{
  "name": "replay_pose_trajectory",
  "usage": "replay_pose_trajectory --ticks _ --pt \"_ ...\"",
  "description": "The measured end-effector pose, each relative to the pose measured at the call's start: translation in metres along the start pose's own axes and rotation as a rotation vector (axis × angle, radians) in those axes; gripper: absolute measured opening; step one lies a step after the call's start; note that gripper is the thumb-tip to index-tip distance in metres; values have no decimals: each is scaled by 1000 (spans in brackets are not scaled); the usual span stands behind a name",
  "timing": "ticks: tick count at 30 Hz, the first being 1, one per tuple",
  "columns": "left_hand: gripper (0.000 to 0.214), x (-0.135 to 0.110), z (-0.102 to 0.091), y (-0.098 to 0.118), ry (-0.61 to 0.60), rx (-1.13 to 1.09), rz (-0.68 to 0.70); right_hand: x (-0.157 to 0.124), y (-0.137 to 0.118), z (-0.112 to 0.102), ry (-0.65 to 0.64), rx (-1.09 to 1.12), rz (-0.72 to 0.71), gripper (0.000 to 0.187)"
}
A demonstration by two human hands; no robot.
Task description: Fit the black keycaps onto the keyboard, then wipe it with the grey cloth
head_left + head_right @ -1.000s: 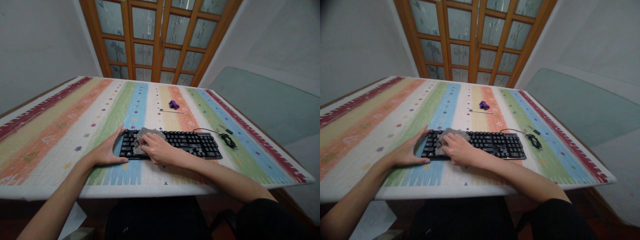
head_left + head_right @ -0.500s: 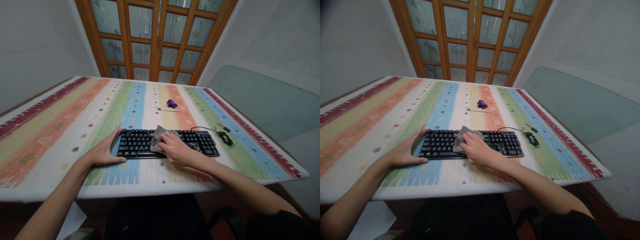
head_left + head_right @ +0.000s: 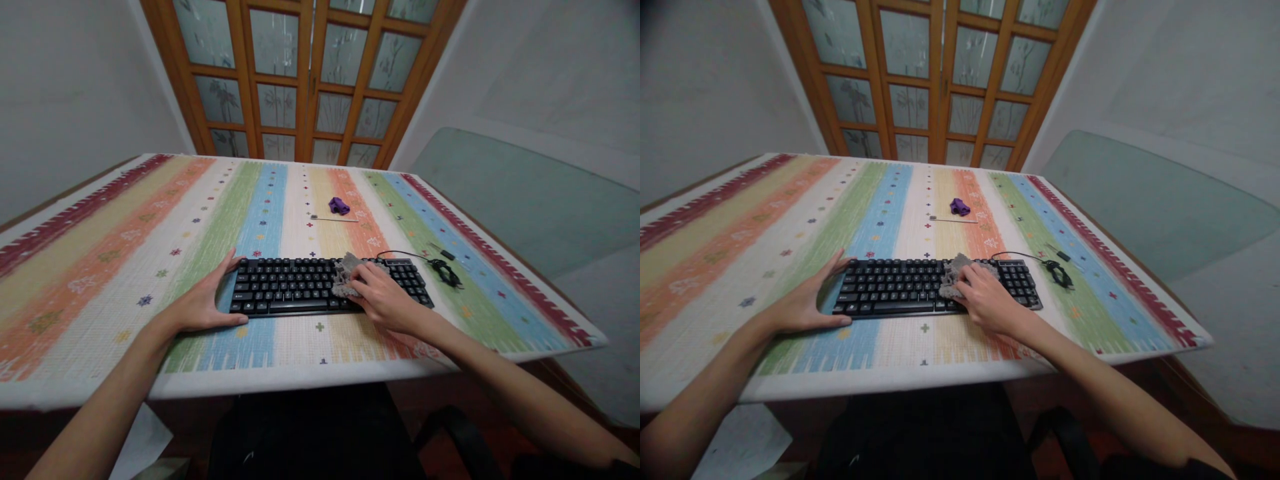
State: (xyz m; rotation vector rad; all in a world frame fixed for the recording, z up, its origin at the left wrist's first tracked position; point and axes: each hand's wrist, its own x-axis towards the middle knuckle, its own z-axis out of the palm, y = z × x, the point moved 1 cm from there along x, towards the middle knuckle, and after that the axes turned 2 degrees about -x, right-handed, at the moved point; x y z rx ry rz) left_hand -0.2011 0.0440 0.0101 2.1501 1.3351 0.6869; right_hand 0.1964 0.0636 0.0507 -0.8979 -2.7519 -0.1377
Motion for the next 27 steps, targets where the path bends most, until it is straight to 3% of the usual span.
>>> replay_pose_trajectory --ticks 9,14,17,22,27 --pt "136 0 -1 -2 4 29 16 -34 24 -7 -7 -63 90 20" --pt "136 0 0 -3 7 33 -3 -37 28 -11 -22 -28 104 25" --pt "135 1 -1 -4 0 35 8 -30 29 -20 32 58 105 24" --pt "136 1 -1 -5 10 37 31 -7 24 -38 232 110 138 20" --pt "133 1 -1 -2 1 24 38 31 -5 -32 249 167 50 18"
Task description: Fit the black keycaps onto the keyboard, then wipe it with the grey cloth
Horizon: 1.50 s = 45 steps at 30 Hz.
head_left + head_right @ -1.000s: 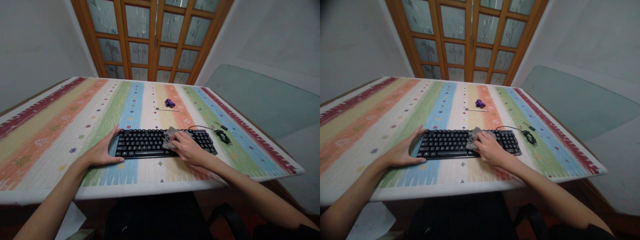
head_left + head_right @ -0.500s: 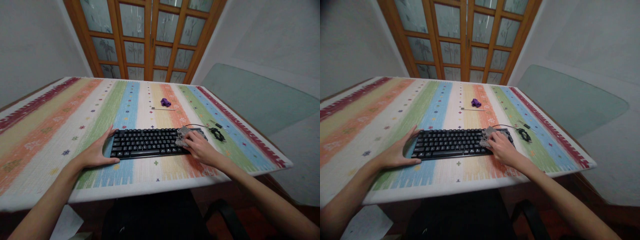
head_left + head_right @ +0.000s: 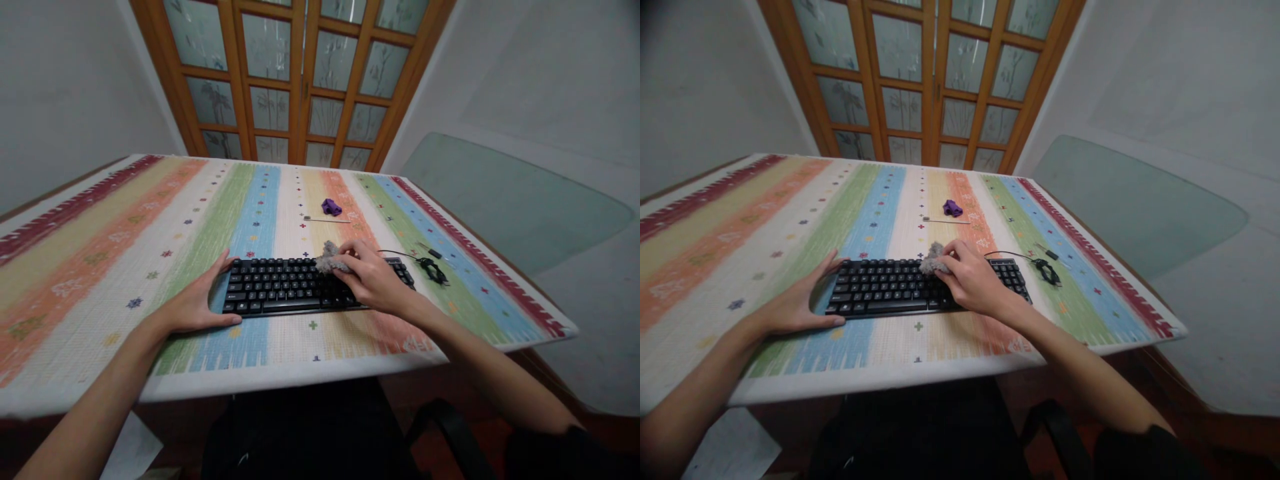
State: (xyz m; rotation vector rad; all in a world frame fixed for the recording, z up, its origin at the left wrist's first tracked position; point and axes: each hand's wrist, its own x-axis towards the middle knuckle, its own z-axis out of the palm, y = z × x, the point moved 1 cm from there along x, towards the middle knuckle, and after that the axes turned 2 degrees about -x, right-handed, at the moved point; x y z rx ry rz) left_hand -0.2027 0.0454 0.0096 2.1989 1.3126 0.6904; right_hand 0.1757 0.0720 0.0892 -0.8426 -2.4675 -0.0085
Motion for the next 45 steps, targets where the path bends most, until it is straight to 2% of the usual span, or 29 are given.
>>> replay_pose_trajectory --ticks 8,12,15,19,26,45 --pt "136 1 1 2 3 1 -15 55 -73 75 -208 -38 -260 15" --pt "134 2 1 3 -5 -3 -3 75 -94 104 -206 -86 -347 17" --pt "133 3 0 4 -6 -9 -4 82 -102 115 -231 -117 -357 17" --pt "134 3 0 4 -5 -22 -3 78 -101 114 -248 -155 -373 15" --pt "136 2 1 4 20 -39 -14 62 -84 100 -290 -165 -338 14" --pt "136 1 1 4 7 -28 -23 24 -59 69 -349 -161 -251 17"
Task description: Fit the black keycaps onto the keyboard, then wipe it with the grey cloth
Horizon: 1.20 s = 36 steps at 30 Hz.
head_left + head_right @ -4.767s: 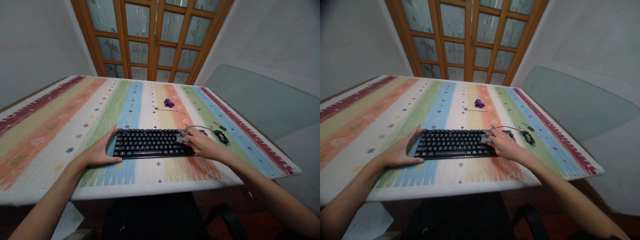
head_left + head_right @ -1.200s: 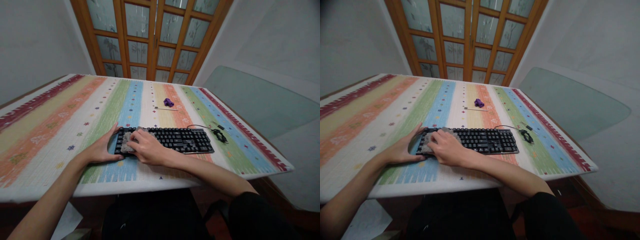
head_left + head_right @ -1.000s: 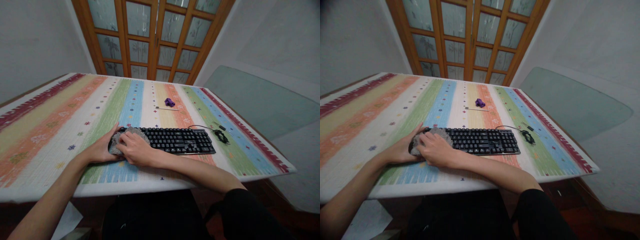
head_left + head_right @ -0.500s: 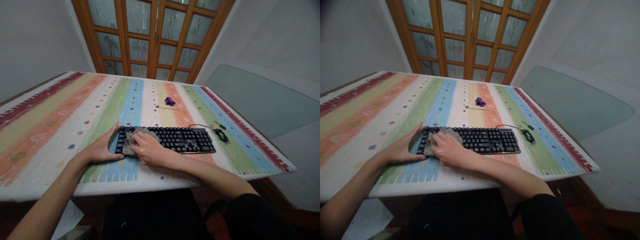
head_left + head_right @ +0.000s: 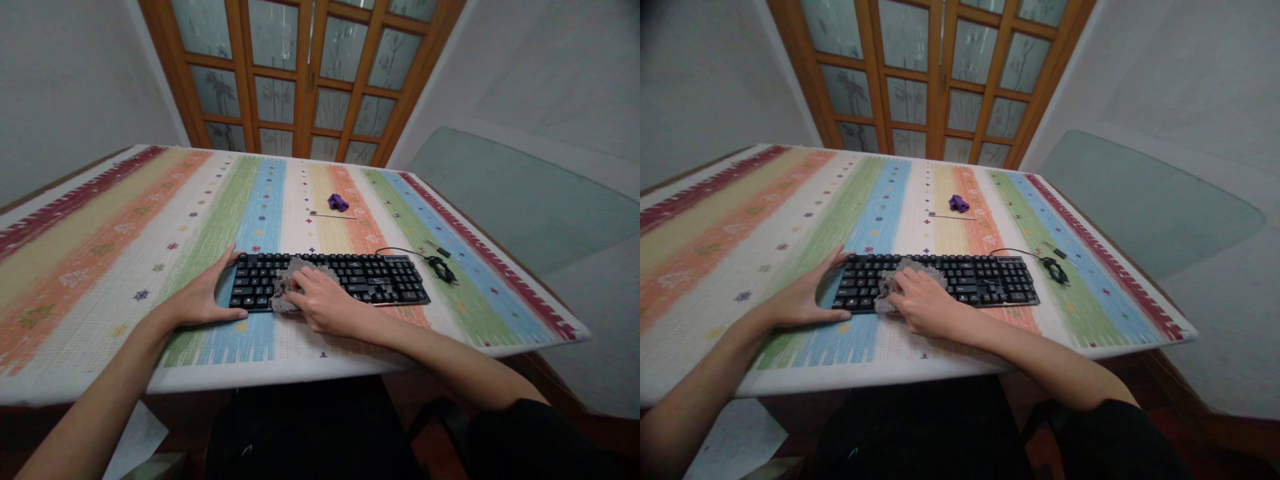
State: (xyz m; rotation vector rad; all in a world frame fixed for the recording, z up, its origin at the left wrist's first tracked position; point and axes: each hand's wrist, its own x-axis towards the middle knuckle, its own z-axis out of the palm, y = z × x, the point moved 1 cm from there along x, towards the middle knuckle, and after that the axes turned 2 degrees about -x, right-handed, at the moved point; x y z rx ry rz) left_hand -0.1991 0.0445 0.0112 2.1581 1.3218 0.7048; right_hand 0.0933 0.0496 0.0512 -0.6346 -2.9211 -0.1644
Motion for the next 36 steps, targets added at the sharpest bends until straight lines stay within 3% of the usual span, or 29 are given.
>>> replay_pose_trajectory --ticks 15,36 --pt "135 0 0 1 -24 14 -8 -50 21 -8 25 21 146 9" --pt "135 0 0 -4 10 21 21 -110 57 -19 39 111 263 21"
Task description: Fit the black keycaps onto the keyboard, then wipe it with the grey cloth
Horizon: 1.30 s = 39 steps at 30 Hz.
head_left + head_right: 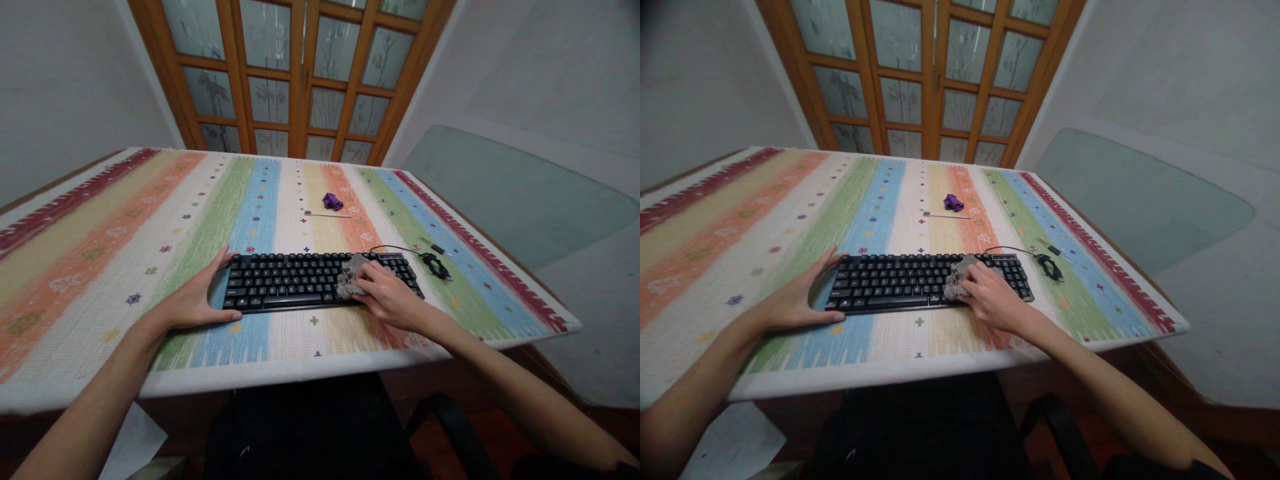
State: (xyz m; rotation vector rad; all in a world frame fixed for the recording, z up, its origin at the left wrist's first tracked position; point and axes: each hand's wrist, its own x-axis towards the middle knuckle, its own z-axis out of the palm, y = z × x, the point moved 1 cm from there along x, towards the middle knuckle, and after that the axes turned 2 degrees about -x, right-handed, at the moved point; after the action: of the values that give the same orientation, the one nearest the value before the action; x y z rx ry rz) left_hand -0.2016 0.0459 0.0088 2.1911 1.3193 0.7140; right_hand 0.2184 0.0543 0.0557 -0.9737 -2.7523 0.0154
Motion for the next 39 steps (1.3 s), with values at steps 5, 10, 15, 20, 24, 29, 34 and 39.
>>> replay_pose_trajectory --ticks 5,10,15,20,24,29,34,39 --pt "135 0 1 -4 -7 4 9 -17 14 -6 3 -42 52 21" --pt "135 0 0 -3 -5 4 2 -20 19 -16 22 26 52 18" --pt "135 0 -1 -3 4 19 7 0 9 -37 168 100 73 18" --pt "136 -1 0 -6 6 35 45 41 -28 -36 214 149 -36 18" --pt "135 -2 0 -5 -7 48 56 80 -68 -15 230 90 -181 19" --pt "139 -1 0 -5 14 57 61 125 -112 15 136 -38 -341 16" --pt "134 0 1 -11 -15 19 127 149 -138 40 108 -112 -438 16" --pt "127 0 0 -10 -24 35 110 143 -136 45 40 -183 -491 19"
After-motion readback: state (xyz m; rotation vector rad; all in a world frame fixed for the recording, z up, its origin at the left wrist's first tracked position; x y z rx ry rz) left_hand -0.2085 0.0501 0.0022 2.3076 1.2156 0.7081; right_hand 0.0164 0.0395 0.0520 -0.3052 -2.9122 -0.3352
